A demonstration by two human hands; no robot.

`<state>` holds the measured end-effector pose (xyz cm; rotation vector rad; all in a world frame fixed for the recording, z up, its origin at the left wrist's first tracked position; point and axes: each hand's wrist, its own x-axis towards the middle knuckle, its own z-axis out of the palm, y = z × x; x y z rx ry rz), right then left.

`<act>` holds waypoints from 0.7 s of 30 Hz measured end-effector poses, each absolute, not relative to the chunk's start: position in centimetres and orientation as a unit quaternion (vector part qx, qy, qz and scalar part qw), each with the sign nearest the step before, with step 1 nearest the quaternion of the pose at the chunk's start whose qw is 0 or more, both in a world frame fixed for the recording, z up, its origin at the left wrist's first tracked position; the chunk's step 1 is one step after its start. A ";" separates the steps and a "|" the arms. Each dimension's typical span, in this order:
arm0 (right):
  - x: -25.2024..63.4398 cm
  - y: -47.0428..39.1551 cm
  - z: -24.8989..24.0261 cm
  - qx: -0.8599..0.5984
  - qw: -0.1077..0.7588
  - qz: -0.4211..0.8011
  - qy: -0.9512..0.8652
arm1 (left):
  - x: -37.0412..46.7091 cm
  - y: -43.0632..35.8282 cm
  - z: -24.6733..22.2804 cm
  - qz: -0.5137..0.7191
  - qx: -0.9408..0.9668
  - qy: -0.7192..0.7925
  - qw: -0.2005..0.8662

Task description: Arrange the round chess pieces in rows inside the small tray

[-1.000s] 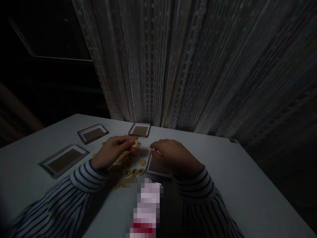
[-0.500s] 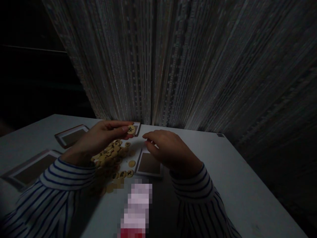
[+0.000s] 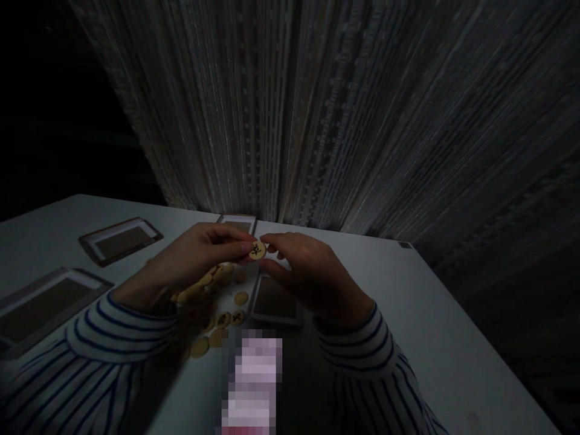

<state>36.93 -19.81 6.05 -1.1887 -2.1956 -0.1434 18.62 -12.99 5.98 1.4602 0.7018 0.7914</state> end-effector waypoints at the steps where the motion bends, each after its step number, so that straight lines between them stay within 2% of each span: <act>1: 36.9 -19.8 6.2 -0.448 0.312 -0.048 -0.836 | 18.7 -13.1 5.9 0.341 0.636 0.309 0.619; 21: 37.4 -19.9 6.2 -0.485 0.238 -0.026 -0.841 | 19.3 -12.5 4.2 0.286 0.670 0.312 0.610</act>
